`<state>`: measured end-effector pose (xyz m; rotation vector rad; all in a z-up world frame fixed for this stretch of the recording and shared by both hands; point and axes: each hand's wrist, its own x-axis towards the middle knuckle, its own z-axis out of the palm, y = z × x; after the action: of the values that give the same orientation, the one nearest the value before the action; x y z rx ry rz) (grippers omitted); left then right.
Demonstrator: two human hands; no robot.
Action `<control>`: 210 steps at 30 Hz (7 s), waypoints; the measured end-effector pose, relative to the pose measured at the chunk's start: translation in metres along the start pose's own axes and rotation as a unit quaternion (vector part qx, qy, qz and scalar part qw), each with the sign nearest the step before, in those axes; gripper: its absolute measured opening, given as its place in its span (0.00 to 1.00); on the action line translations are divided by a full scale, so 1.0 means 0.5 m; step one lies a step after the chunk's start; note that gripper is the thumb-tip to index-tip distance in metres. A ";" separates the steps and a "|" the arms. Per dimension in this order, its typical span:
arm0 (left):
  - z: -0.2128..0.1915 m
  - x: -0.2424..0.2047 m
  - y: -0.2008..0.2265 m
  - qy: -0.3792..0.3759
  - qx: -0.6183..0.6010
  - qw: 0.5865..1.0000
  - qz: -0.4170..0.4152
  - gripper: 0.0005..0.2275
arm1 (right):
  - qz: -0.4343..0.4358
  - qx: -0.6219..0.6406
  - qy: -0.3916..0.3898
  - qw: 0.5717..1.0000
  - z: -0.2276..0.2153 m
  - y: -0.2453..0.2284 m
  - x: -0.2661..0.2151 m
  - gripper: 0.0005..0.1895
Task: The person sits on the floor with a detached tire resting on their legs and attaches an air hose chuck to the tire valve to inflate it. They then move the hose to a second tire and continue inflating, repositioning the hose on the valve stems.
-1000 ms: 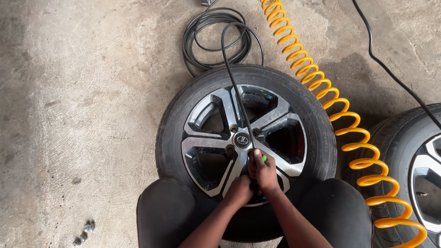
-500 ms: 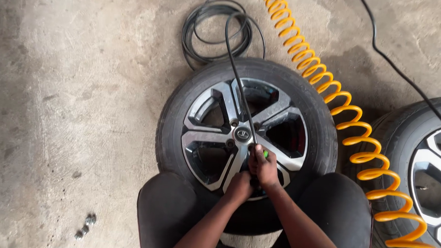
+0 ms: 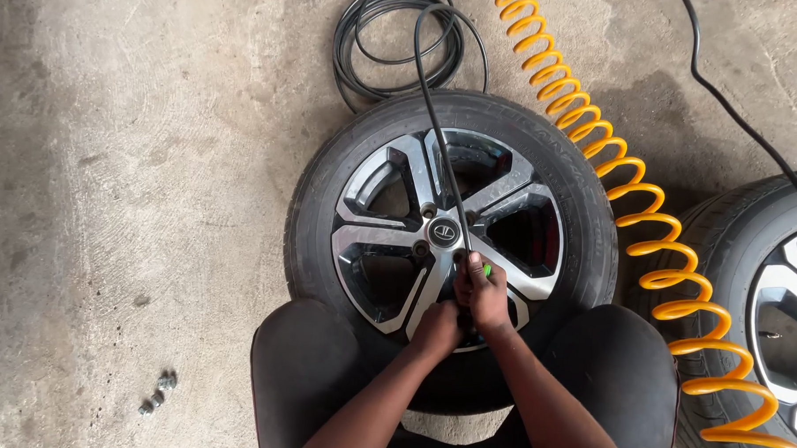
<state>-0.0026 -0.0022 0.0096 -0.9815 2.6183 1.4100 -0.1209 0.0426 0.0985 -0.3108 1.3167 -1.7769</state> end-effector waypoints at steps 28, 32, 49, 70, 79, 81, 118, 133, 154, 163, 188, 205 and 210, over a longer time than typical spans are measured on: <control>-0.012 -0.008 0.036 -0.024 0.011 1.000 0.007 0.06 | -0.032 0.022 0.010 0.999 -0.019 0.010 0.010 0.24; -0.020 -0.008 0.051 -0.019 0.022 1.000 -0.002 0.05 | -0.024 0.028 0.015 0.999 -0.027 0.015 0.013 0.24; -0.022 -0.013 0.051 -0.036 0.069 0.993 0.092 0.04 | -0.040 0.022 0.006 0.999 -0.024 0.010 0.019 0.23; -0.030 0.007 0.031 -0.046 0.022 0.998 0.019 0.06 | -0.027 0.018 0.021 0.999 -0.030 0.027 0.018 0.23; -0.030 0.012 0.033 -0.024 0.004 0.999 0.021 0.06 | -0.040 0.003 0.011 0.999 -0.030 0.028 0.024 0.25; -0.030 0.013 0.033 -0.022 0.010 0.999 0.021 0.05 | -0.029 0.004 0.013 0.999 -0.029 0.024 0.023 0.24; -0.086 -0.017 0.110 -0.023 -0.046 0.998 0.035 0.07 | 0.066 -0.563 -0.257 0.783 -0.080 -0.173 0.042 0.18; -0.083 -0.017 0.110 -0.006 -0.029 0.998 0.055 0.08 | 0.169 -0.461 -0.271 0.828 -0.086 -0.138 0.053 0.09; -0.144 0.000 0.155 -0.155 -0.063 0.986 -0.009 0.17 | 0.170 -0.418 -0.271 0.850 -0.114 -0.122 0.067 0.10; -0.129 0.020 0.127 -0.173 -0.059 0.983 -0.017 0.14 | 0.190 -0.430 -0.259 0.844 -0.106 -0.127 0.066 0.10; -0.134 0.025 0.145 -0.171 -0.050 0.982 -0.069 0.09 | 0.196 -0.416 -0.256 0.850 -0.102 -0.127 0.064 0.10; -0.131 0.029 0.142 -0.176 -0.041 0.981 -0.070 0.10 | 0.195 -0.425 -0.255 0.846 -0.099 -0.129 0.066 0.10; -0.132 0.028 0.146 -0.178 -0.031 0.981 -0.075 0.10 | 0.201 -0.447 -0.253 0.834 -0.097 -0.131 0.067 0.09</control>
<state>-0.0345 -0.0303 0.0991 -0.8203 2.2102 1.4800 -0.2042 0.0523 0.1259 -0.8726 1.5751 -0.5588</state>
